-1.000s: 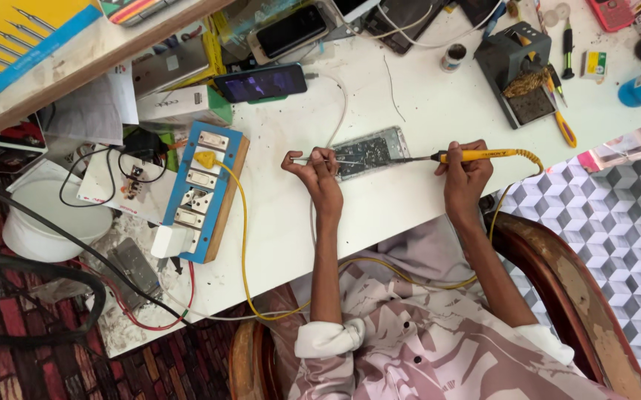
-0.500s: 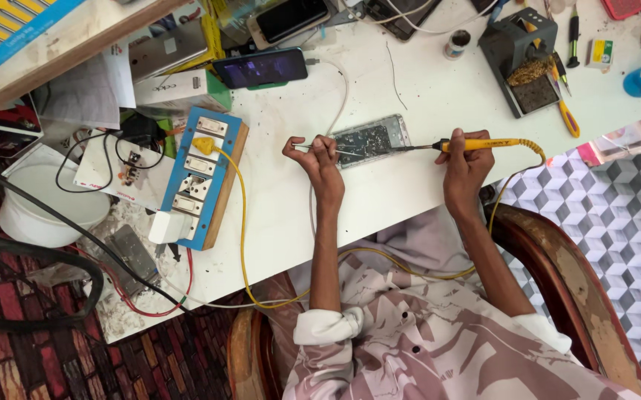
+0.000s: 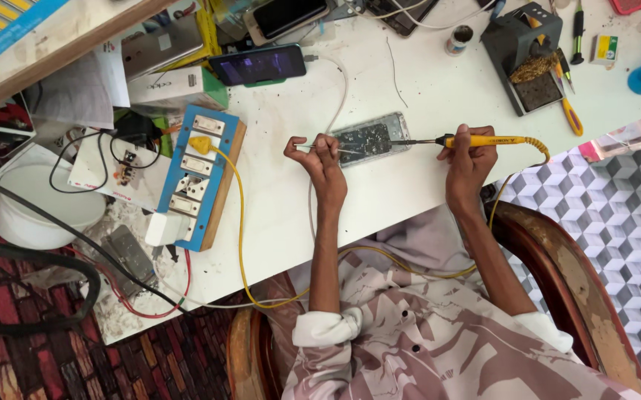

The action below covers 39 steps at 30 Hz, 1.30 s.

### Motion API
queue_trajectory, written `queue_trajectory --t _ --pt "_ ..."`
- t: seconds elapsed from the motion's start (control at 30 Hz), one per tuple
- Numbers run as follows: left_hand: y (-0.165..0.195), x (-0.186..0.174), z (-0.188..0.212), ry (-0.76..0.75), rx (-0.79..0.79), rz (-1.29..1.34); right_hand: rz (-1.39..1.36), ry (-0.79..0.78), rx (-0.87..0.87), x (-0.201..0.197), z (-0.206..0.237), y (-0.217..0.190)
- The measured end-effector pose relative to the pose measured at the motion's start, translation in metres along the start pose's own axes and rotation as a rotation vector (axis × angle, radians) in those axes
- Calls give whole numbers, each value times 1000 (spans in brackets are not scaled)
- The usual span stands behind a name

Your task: The person sits at a repair workbench holding a disassembled smartphone with its exposed motherboard in one hand and a soldering iron in the other, repeatedly touching the soldering iron tip to points on the board to solder it. The person keeps the phone steady on the bench while working on the board throughout the clip.

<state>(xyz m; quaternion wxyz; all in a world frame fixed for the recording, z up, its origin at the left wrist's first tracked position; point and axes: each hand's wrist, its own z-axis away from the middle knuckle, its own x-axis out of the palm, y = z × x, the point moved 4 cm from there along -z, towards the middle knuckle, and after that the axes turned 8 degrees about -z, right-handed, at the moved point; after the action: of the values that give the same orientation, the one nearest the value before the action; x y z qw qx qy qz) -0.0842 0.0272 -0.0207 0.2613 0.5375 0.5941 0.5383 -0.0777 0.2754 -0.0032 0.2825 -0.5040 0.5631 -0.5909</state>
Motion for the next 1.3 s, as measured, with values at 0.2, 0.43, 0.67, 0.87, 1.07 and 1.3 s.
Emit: queue_trajectory --t 0.2,0.43,0.67,0.87,1.07,1.3 --pt "-1 0 7 20 -67 -7 -52 73 14 -1 -3 6" --pt "0 2 6 35 -58 -2 6 -2 -41 7 4 -1" --pt "3 6 8 32 -72 -14 74 -50 -57 11 6 -6" --pt "6 8 7 41 -50 -63 49 -81 -84 11 5 -5" --pt "9 8 7 36 -57 -98 13 -93 -84 9 6 -2" --pt "7 7 5 26 -33 -65 28 -24 -144 8 9 -4"
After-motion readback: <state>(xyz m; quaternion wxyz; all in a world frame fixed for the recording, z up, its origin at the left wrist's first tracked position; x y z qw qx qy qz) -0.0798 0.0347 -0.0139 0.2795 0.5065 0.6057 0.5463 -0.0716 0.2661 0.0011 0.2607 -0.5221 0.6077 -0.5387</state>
